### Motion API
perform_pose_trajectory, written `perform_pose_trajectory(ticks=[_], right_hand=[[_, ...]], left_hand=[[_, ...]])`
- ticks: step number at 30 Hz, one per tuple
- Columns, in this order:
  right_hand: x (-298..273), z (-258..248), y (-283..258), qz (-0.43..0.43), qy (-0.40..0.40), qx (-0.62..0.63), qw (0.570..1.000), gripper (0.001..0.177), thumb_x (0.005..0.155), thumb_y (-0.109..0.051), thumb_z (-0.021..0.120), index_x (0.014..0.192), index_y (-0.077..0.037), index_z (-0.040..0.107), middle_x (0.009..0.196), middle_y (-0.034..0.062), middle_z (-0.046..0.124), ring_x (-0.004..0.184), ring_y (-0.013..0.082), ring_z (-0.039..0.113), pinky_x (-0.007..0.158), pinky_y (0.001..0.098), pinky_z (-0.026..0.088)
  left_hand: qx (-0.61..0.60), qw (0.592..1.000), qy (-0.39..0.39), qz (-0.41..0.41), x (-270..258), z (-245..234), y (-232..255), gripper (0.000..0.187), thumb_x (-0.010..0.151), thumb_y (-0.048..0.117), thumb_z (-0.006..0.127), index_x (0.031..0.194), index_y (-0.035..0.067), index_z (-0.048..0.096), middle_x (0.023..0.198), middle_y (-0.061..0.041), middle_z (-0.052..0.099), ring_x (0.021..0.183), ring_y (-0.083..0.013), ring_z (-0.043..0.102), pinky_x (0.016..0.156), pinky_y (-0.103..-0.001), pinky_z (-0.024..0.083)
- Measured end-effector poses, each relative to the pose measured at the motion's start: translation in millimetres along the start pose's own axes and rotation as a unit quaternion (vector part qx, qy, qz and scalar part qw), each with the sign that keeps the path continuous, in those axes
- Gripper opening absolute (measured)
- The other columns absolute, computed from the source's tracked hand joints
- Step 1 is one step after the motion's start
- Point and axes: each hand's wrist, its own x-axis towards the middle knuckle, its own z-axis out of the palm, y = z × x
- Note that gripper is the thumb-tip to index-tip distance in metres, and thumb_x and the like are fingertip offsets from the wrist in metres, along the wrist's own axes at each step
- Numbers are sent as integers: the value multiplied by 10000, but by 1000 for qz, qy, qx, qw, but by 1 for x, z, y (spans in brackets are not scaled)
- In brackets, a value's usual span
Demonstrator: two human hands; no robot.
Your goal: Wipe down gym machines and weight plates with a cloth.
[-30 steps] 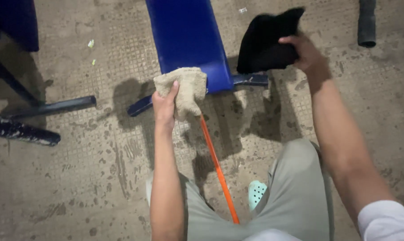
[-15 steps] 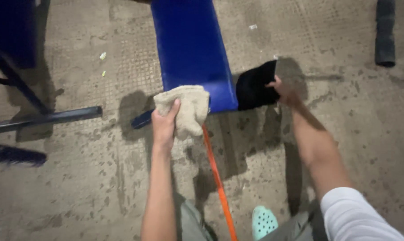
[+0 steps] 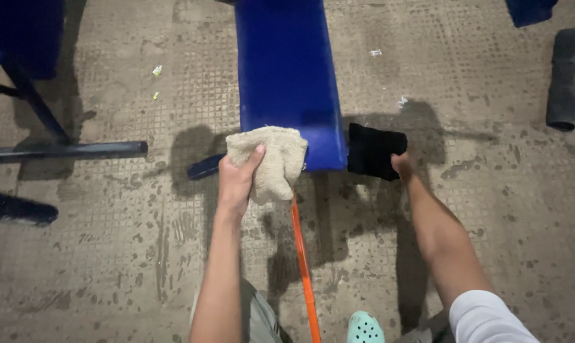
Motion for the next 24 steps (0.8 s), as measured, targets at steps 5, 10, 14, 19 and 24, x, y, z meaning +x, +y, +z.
perform_pose_trajectory(ticks=[5, 10, 14, 19, 24], right_hand=[[3, 91, -24, -115, 379, -402, 826, 554, 901, -143, 642, 1409, -21, 459, 1378, 175, 509, 1243, 344, 484, 989, 439, 406], [-56, 307, -106, -295, 465, -247, 798, 466, 944, -59, 600, 1397, 12, 516, 1380, 145, 649, 1309, 291, 616, 1141, 402, 435], [-142, 527, -206, -349, 27, -462, 815, 456, 959, -147, 713, 1368, 7, 579, 1336, 135, 625, 1227, 252, 573, 1085, 397, 449], [-121, 542, -225, -98, -208, -449, 864, 325, 925, -225, 776, 1188, -49, 701, 1098, 21, 737, 1016, 101, 631, 918, 301, 521], [-115, 548, -251, -10, -153, -497, 854, 334, 899, -262, 800, 1144, -49, 720, 974, 15, 725, 900, 88, 621, 802, 310, 527]], left_hand=[[-5, 1000, 4, 4, 7, -1, -8, 352, 899, 216, 794, 1159, -11, 725, 1082, -73, 774, 929, -137, 728, 838, -305, 585], [-37, 999, -3, -18, 4, 1, 1, 355, 907, 244, 777, 1156, -1, 715, 1064, -62, 768, 909, -132, 725, 815, -314, 586], [-114, 990, -64, -54, -13, 2, 24, 356, 948, 316, 709, 1175, 42, 710, 1047, -25, 760, 905, -113, 719, 792, -304, 582], [17, 991, -129, 16, -2, -1, 51, 264, 949, 269, 729, 1113, 64, 748, 985, 23, 736, 872, -61, 648, 745, -265, 533], [248, 964, 10, 99, -2, 7, 76, 276, 816, 291, 840, 876, 25, 803, 705, 9, 723, 626, -61, 570, 564, -284, 470]])
